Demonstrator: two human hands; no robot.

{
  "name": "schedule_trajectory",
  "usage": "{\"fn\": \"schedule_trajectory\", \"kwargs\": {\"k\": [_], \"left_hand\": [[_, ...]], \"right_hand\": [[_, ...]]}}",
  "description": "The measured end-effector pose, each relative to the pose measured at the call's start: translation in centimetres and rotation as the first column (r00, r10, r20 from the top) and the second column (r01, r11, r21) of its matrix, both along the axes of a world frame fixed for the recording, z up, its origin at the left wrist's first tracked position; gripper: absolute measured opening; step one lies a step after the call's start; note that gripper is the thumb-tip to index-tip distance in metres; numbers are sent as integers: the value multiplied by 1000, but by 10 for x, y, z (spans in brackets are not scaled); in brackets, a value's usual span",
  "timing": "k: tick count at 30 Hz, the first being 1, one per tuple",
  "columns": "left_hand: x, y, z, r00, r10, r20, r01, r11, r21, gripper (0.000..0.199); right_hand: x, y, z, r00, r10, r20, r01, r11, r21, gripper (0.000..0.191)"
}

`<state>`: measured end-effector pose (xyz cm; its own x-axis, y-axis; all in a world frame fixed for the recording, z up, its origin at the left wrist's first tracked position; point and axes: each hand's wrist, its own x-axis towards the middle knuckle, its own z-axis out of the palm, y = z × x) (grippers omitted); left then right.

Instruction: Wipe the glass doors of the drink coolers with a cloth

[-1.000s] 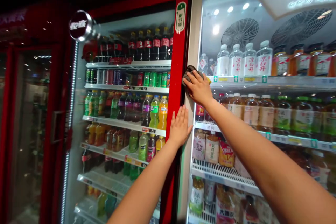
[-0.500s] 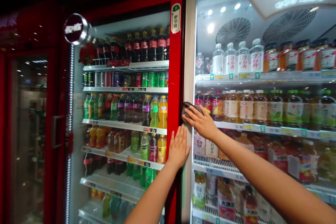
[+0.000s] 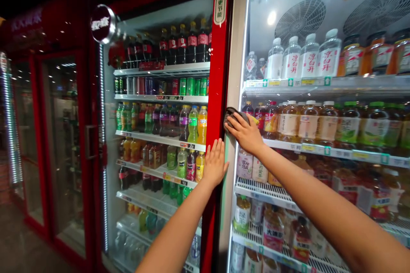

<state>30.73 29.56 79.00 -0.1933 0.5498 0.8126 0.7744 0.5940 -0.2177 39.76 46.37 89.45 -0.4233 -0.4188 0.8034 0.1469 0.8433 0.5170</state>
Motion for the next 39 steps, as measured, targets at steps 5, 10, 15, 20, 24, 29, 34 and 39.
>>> {"fn": "schedule_trajectory", "kwargs": {"k": [5,10,15,20,24,29,34,39], "left_hand": [[-1,-9,-23,998,-37,44,37,999,-17,74],[0,-5,-31,965,-147,217,141,989,40,66],[2,22,-12,849,-288,444,179,946,270,62],[3,36,4,821,-291,491,145,938,315,50],[4,40,5,811,-291,508,129,935,329,42],[11,45,4,793,-304,528,117,927,356,46],[18,39,13,761,-313,568,105,924,368,36],[34,18,20,742,-314,593,88,921,379,29]], "right_hand": [[8,-3,-65,999,27,47,-30,998,58,46],[37,5,-122,998,-16,55,9,992,123,43],[79,12,-167,989,-148,31,147,989,7,48],[101,-4,-181,958,-284,19,281,929,-240,58],[107,-24,-166,943,-331,-21,287,846,-449,66],[113,-43,-133,930,-339,-141,201,792,-576,61],[120,-51,-108,935,-281,-216,114,817,-565,64],[131,-58,-93,938,-243,-248,66,826,-560,57]]}}
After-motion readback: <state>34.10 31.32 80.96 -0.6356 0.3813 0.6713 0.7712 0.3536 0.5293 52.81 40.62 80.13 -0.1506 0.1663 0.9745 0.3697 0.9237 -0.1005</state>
